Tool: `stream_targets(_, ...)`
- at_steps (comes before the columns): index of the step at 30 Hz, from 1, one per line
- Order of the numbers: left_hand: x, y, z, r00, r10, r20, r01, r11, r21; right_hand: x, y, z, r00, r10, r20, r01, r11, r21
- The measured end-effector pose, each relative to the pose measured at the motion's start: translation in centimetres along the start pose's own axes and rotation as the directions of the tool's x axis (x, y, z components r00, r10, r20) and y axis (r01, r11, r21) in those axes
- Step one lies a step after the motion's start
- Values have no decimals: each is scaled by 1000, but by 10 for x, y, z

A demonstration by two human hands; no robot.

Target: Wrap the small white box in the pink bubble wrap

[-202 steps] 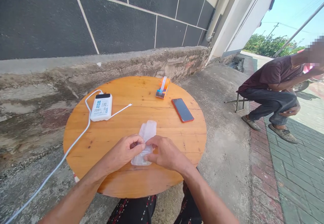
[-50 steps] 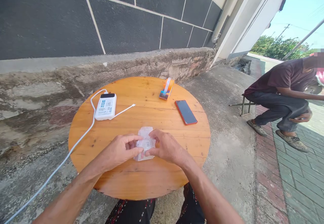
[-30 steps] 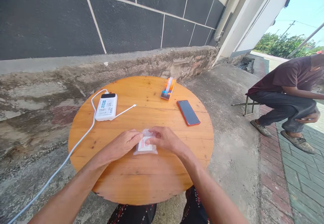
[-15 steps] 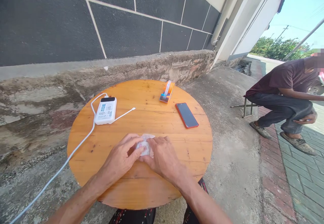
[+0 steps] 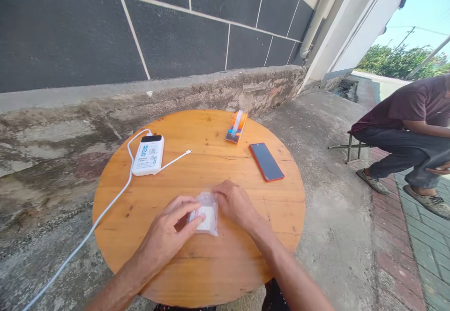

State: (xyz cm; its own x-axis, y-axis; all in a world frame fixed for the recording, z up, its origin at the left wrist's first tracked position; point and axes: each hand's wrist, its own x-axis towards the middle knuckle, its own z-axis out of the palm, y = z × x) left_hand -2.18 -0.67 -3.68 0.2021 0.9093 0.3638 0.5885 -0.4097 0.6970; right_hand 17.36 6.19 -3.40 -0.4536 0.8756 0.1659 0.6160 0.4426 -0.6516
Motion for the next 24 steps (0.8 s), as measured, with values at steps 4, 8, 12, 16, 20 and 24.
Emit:
stream_targets(4,-1,-3,3,996,58,-74,-57,998,9,3,-1,2,1000,-11,11,11,1000,3)
stream_targets(8,-2,-5,6,993,69,-99,-70,997,-11,6,-4,-1,999,19,36,-19,1000,13)
stream_targets(12,-1,-5,7,991,71,-110,-73,997,-13,8,-5,1,999,10,34,-12,997,70)
stream_targets(16,-1,-4,6,992,59,-113,-60,998,-2,12,-7,0,998,26,60,-34,991,130)
stream_targets(20,-1,-3,5,993,55,-103,-55,998,4,18,-11,-5,990,39,134,-53,993,104)
stream_targets(24,1,-5,7,991,65,-115,-67,998,-10,22,-13,-9,986,60,155,-63,998,15)
